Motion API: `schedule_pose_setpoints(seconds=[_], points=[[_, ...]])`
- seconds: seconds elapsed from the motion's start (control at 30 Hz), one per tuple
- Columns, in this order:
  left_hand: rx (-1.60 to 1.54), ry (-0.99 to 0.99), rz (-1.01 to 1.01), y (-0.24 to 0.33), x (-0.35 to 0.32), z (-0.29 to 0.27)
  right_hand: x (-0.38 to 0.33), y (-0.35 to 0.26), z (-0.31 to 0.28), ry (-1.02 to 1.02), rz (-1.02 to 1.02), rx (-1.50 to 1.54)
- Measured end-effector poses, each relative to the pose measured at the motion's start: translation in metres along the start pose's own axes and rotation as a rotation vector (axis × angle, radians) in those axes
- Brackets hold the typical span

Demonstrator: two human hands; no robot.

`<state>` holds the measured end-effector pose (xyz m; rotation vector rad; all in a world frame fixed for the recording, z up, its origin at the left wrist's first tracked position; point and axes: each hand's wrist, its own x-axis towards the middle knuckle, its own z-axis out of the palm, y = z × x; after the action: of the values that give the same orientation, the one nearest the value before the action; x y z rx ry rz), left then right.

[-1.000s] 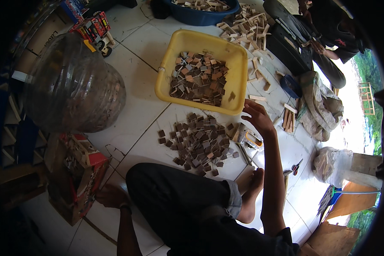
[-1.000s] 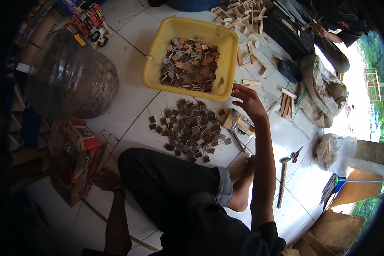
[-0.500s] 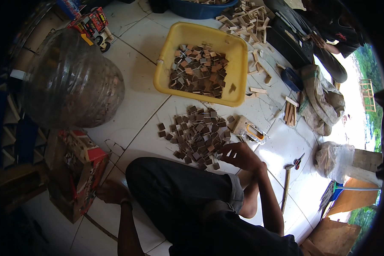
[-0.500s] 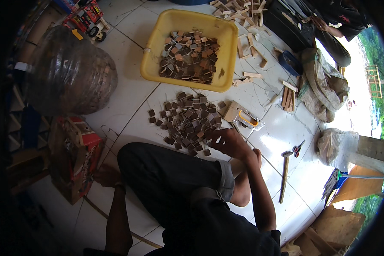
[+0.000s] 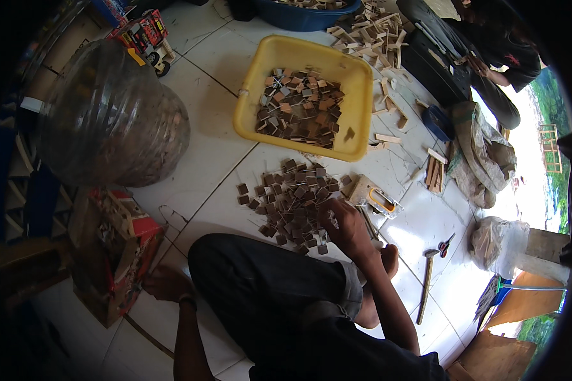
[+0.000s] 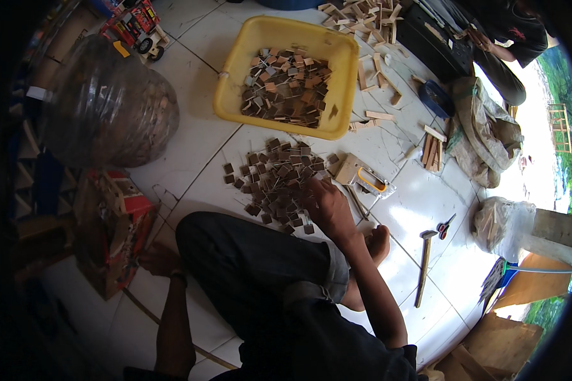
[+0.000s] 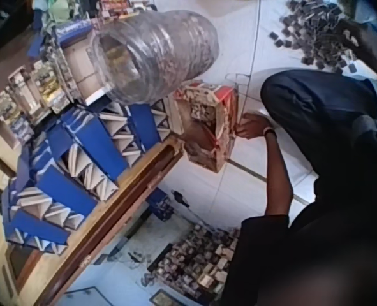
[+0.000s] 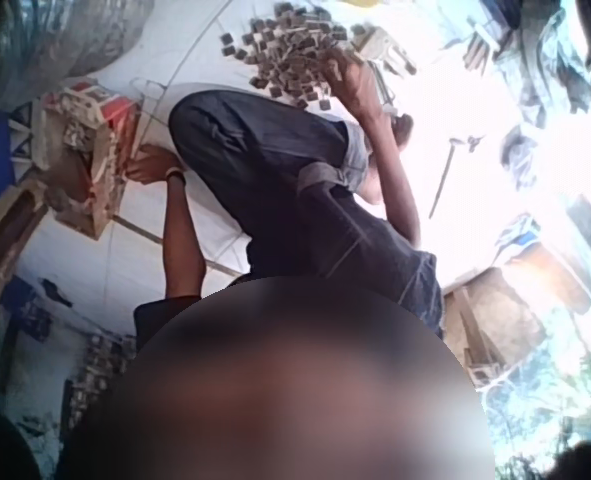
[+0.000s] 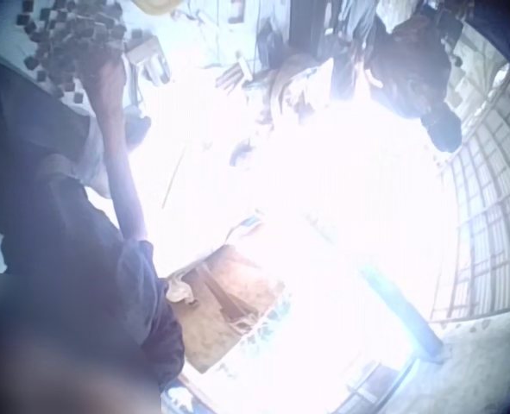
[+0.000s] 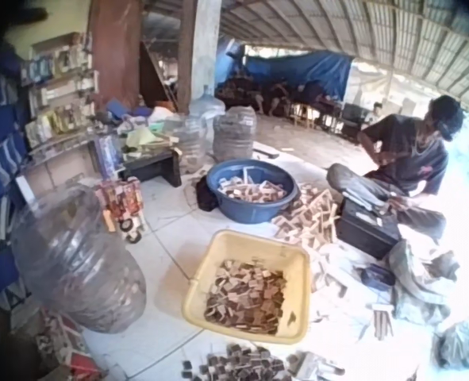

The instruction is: The person sits on the floor and repeatedly picks up small wooden blocks from a yellow bin, then places them onto a growing pile on the floor. The person handles the blocks one at a time with their right hand while remaining seated.

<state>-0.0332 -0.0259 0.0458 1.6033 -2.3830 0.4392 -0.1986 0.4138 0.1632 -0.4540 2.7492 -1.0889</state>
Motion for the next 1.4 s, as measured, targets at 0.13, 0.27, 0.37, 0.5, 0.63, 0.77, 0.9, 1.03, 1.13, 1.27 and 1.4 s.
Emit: schedule_pose_setpoints(seconds=[0.13, 0.27, 0.37, 0.5, 0.63, 0.77, 0.9, 1.03, 1.13, 1.27, 1.4], points=[[0.021, -0.01, 0.021, 0.001, 0.0, -0.003, 0.012, -0.002, 0.0, -0.175, 0.205, 0.044], [0.008, -0.065, -0.014, 0.004, 0.001, -0.008, 0.02, -0.007, 0.001, -0.155, 0.016, -0.107], [-0.004, -0.067, -0.023, 0.005, 0.002, -0.01, 0.021, -0.01, 0.004, -0.136, -0.016, -0.181], [-0.011, -0.016, 0.018, 0.002, 0.0, -0.006, 0.016, -0.012, 0.005, -0.116, -0.051, -0.252], [0.031, 0.009, 0.025, 0.001, -0.001, -0.003, 0.014, -0.007, -0.001, -0.115, 0.021, -0.014], [-0.046, -0.057, -0.009, 0.0, 0.001, -0.006, 0.018, -0.002, -0.01, -0.138, 0.042, -0.05], [-0.05, -0.06, -0.005, 0.002, 0.001, -0.01, 0.022, -0.004, -0.012, -0.168, 0.033, -0.067], [-0.059, -0.107, -0.023, 0.004, 0.003, -0.013, 0.029, -0.004, -0.003, -0.158, -0.006, -0.101], [-0.035, -0.099, -0.016, 0.005, 0.003, -0.014, 0.029, -0.001, 0.011, -0.064, 0.116, -0.092], [-0.025, -0.093, -0.023, 0.005, 0.002, -0.012, 0.024, 0.0, 0.028, 0.074, 0.107, -0.124], [0.0, -0.099, -0.034, 0.005, 0.003, -0.011, 0.024, -0.006, 0.029, 0.028, 0.171, -0.133]])
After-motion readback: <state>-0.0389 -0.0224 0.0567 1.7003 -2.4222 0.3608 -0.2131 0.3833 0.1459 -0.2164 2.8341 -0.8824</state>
